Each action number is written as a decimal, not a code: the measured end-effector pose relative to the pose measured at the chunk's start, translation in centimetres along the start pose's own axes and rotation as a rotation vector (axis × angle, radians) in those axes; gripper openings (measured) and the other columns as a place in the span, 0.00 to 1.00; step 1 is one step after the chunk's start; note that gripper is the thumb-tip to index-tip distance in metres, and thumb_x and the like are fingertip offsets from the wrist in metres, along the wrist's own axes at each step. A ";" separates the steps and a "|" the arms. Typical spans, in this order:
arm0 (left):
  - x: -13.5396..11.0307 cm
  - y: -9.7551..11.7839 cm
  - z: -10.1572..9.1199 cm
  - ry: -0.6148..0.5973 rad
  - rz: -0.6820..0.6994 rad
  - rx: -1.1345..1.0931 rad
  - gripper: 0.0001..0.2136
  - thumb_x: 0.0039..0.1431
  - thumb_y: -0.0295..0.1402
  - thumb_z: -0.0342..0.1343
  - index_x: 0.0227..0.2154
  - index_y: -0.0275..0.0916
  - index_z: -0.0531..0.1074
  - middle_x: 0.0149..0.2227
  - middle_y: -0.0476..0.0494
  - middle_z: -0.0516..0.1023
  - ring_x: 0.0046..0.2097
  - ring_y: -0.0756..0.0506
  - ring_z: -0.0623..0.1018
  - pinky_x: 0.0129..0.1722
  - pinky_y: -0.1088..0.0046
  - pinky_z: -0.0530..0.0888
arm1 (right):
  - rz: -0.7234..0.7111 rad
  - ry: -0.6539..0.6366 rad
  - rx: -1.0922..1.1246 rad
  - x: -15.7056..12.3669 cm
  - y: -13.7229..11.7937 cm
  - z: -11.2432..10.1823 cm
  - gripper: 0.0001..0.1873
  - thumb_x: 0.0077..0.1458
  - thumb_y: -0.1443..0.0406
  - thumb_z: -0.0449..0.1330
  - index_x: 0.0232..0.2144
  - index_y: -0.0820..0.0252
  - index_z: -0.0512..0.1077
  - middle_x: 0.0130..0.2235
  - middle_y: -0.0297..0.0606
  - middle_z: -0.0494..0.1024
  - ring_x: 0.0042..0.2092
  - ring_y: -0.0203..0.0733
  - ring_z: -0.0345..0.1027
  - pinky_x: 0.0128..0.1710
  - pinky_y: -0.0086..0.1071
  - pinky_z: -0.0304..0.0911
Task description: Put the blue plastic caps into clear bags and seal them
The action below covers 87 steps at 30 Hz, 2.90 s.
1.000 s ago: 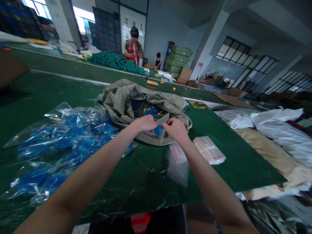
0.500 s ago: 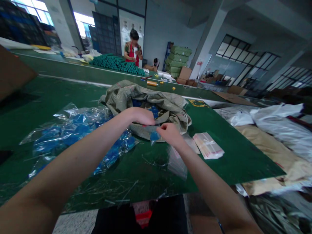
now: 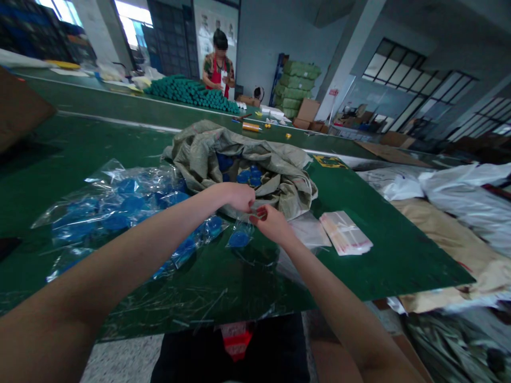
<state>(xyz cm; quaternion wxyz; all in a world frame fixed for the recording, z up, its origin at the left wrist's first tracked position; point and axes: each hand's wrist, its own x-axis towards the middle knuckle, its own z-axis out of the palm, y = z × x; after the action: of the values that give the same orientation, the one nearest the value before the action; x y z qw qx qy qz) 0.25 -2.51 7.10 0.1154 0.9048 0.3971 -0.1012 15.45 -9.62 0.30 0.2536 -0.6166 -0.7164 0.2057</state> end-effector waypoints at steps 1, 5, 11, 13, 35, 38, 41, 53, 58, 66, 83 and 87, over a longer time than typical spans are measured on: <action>-0.1 -0.2 0.1 0.026 -0.024 -0.025 0.07 0.49 0.37 0.59 0.25 0.41 0.79 0.31 0.42 0.80 0.37 0.43 0.77 0.40 0.71 0.69 | 0.013 -0.007 0.008 0.5 0.3 0.3 0.15 0.52 0.60 0.62 0.40 0.62 0.73 0.41 0.42 0.79 0.39 0.39 0.72 0.40 0.31 0.63; -1.6 -0.8 1.1 0.121 -0.185 -0.070 0.13 0.48 0.45 0.60 0.24 0.38 0.77 0.28 0.39 0.79 0.38 0.39 0.78 0.40 0.68 0.69 | 0.014 0.003 0.008 1.7 1.2 1.0 0.07 0.54 0.64 0.58 0.31 0.61 0.76 0.34 0.39 0.80 0.36 0.39 0.72 0.39 0.30 0.62; -3.5 -1.4 3.2 0.120 -0.376 -0.120 0.16 0.54 0.46 0.54 0.25 0.37 0.77 0.26 0.38 0.78 0.34 0.41 0.78 0.33 0.70 0.69 | -0.015 0.019 0.075 2.4 1.5 1.0 0.08 0.53 0.64 0.58 0.28 0.62 0.75 0.30 0.37 0.79 0.33 0.37 0.70 0.36 0.29 0.60; -3.6 -1.6 3.5 0.128 -0.396 -0.179 0.14 0.55 0.43 0.54 0.29 0.38 0.78 0.31 0.40 0.80 0.35 0.42 0.79 0.32 0.72 0.69 | -0.024 0.025 0.127 2.6 1.6 1.2 0.10 0.54 0.61 0.58 0.29 0.62 0.75 0.31 0.37 0.79 0.33 0.37 0.70 0.35 0.29 0.60; -5.0 -2.4 6.2 0.351 -0.538 -0.333 0.13 0.57 0.38 0.53 0.42 0.38 0.73 0.40 0.41 0.81 0.39 0.43 0.79 0.34 0.74 0.70 | -0.026 -0.004 0.052 6.1 -0.2 3.6 0.09 0.51 0.63 0.58 0.30 0.61 0.77 0.34 0.41 0.81 0.37 0.41 0.73 0.39 0.29 0.63; -5.8 -1.9 7.6 0.307 -0.616 -0.355 0.15 0.58 0.42 0.50 0.38 0.37 0.74 0.38 0.39 0.81 0.39 0.42 0.79 0.33 0.74 0.69 | 0.012 -0.052 0.145 6.3 0.9 4.1 0.10 0.52 0.64 0.56 0.31 0.62 0.77 0.34 0.40 0.81 0.36 0.39 0.73 0.37 0.28 0.63; -6.0 -1.6 9.0 0.201 -0.603 -0.423 0.15 0.59 0.41 0.49 0.36 0.36 0.76 0.37 0.39 0.81 0.37 0.43 0.79 0.31 0.74 0.69 | 0.063 -0.149 0.199 6.5 2.3 4.8 0.11 0.52 0.68 0.55 0.33 0.62 0.78 0.33 0.38 0.82 0.34 0.37 0.73 0.35 0.26 0.64; -3.8 -2.5 11.2 0.306 -0.609 -0.469 0.13 0.59 0.37 0.51 0.30 0.39 0.80 0.34 0.40 0.82 0.38 0.44 0.79 0.37 0.74 0.70 | 0.143 -0.341 0.452 5.9 2.9 5.7 0.09 0.54 0.68 0.58 0.33 0.65 0.78 0.32 0.38 0.81 0.22 0.27 0.60 0.19 0.20 0.53; -3.8 -2.8 11.6 0.331 -0.620 -0.541 0.13 0.58 0.37 0.52 0.29 0.39 0.80 0.33 0.43 0.82 0.36 0.45 0.78 0.35 0.74 0.69 | 0.163 -0.348 0.472 5.7 3.3 6.0 0.10 0.55 0.66 0.59 0.35 0.66 0.78 0.30 0.36 0.78 0.23 0.27 0.58 0.19 0.20 0.50; -4.2 -2.8 12.1 0.382 -0.607 -0.648 0.11 0.56 0.36 0.53 0.33 0.37 0.79 0.35 0.43 0.82 0.36 0.46 0.77 0.35 0.74 0.68 | 0.158 -0.328 0.445 5.8 3.6 6.5 0.08 0.53 0.66 0.59 0.32 0.64 0.77 0.25 0.32 0.73 0.24 0.28 0.59 0.21 0.20 0.52; -4.2 -2.1 12.4 0.511 -0.577 -0.948 0.09 0.50 0.37 0.58 0.28 0.35 0.77 0.26 0.46 0.77 0.29 0.47 0.72 0.30 0.73 0.64 | 0.229 -0.321 0.519 5.8 3.9 6.9 0.08 0.52 0.62 0.61 0.30 0.62 0.77 0.25 0.31 0.72 0.23 0.30 0.58 0.19 0.24 0.50; -4.4 -2.1 12.4 0.549 -0.611 -0.999 0.09 0.48 0.37 0.61 0.26 0.35 0.76 0.24 0.47 0.76 0.27 0.48 0.71 0.27 0.74 0.64 | 0.254 -0.303 0.612 5.3 3.8 6.7 0.07 0.54 0.64 0.59 0.28 0.62 0.72 0.20 0.28 0.67 0.21 0.29 0.56 0.18 0.23 0.49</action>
<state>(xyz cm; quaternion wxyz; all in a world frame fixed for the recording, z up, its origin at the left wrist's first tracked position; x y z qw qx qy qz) -5.39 -7.79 -3.76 0.3829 0.5814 0.6511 0.3026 13.67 -3.67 -6.73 0.2898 -0.5585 -0.5689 0.5296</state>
